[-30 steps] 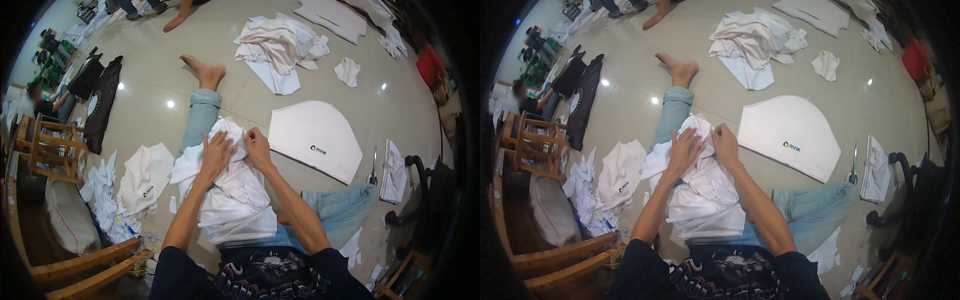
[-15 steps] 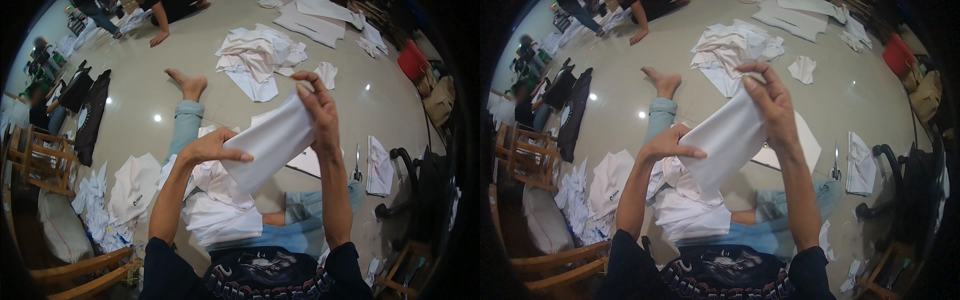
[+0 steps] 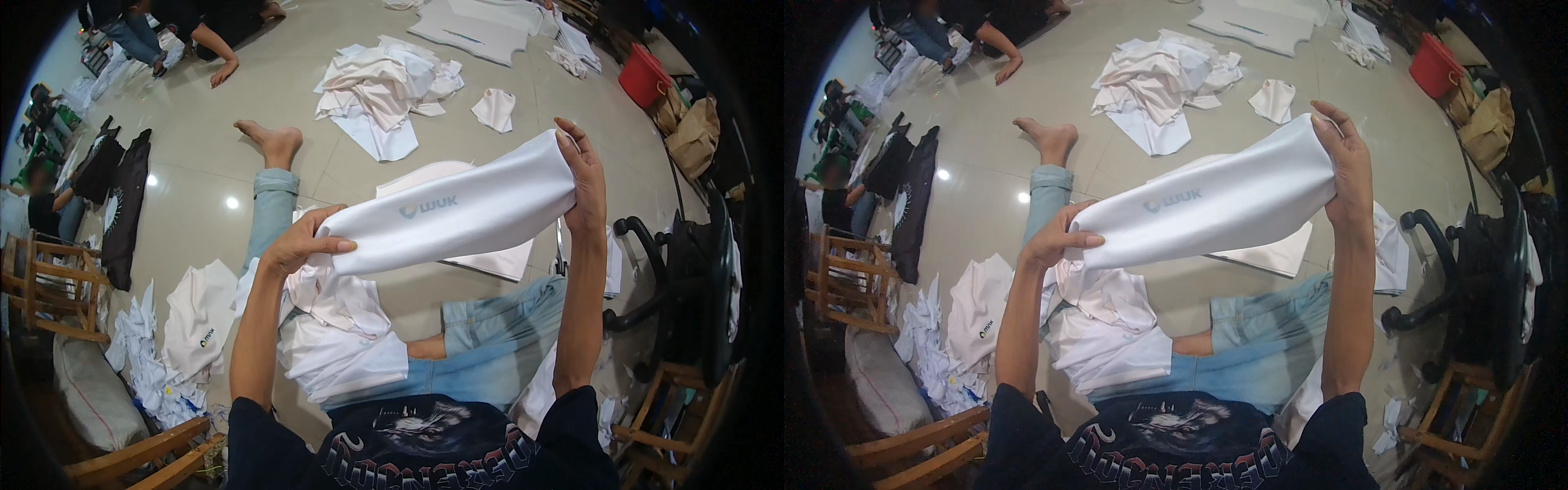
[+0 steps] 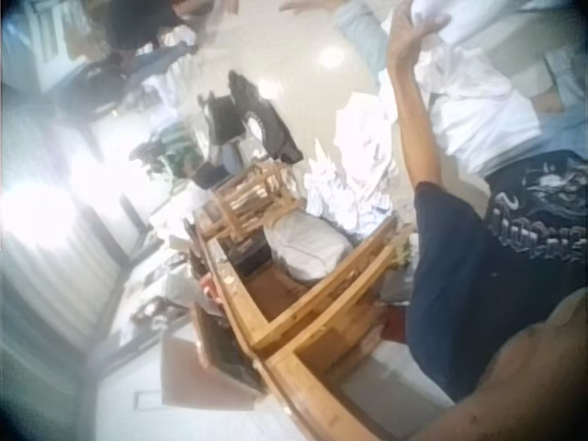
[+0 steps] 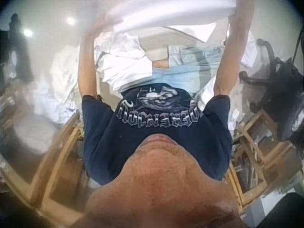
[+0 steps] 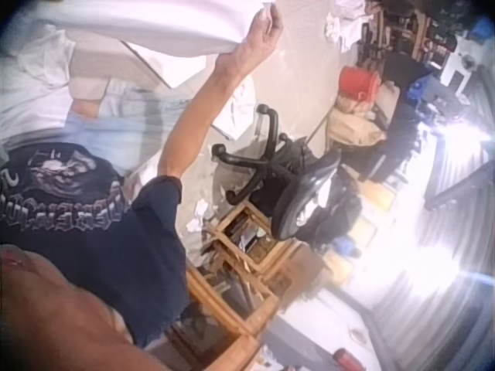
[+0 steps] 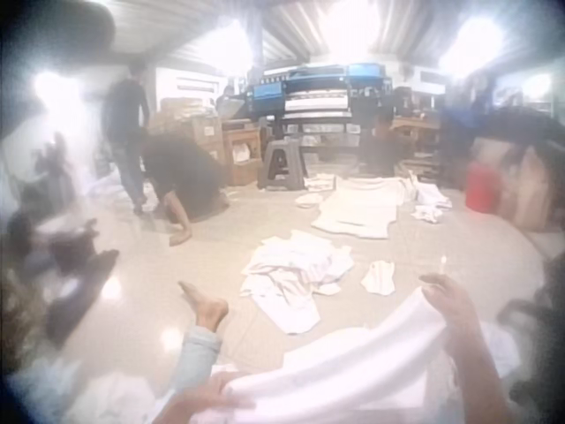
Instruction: The person sits on the floor and repeatedly folds white fabric pieces over a template, then uses scissors to trim the edges. The person handles the fabric and scissors by hand, working on individual pieces one at a time.
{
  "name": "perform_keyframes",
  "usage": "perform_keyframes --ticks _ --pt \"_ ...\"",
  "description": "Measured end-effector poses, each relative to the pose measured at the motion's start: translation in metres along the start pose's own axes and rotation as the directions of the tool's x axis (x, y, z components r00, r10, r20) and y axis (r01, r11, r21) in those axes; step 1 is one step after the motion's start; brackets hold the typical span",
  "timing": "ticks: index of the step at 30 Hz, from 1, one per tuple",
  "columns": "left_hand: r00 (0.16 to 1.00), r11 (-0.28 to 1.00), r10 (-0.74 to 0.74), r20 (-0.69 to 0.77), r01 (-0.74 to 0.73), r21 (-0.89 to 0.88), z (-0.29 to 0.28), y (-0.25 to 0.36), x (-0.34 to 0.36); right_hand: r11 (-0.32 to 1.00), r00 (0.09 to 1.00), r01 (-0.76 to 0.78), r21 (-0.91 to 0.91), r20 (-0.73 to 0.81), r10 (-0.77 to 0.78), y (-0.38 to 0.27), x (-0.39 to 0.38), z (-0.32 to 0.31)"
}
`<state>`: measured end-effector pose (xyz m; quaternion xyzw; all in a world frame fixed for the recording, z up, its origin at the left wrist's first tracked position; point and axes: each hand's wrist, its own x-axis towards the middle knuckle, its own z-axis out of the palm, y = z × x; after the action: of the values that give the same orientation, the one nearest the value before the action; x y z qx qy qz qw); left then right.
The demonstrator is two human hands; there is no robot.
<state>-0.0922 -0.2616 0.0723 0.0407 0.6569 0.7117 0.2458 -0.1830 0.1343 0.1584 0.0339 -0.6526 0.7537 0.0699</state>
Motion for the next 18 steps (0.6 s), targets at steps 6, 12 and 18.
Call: perform_keyframes --ticks 6,12,18 --pt "0.995 0.996 0.052 -0.082 -0.057 -0.068 -0.015 0.004 -0.016 0.99 0.997 0.073 -0.119 -0.001 -0.073 0.016 -0.01 -0.017" --pt "0.957 0.949 0.277 -0.091 -0.287 -0.132 -0.01 0.038 -0.04 0.984 0.995 0.094 -0.154 -0.026 -0.099 -0.005 -0.061 -0.061" --pt "0.862 0.895 0.41 -0.297 -0.318 0.312 -0.009 0.052 -0.016 0.96 0.972 0.006 -0.28 -0.224 -0.071 0.0 -0.064 -0.067"
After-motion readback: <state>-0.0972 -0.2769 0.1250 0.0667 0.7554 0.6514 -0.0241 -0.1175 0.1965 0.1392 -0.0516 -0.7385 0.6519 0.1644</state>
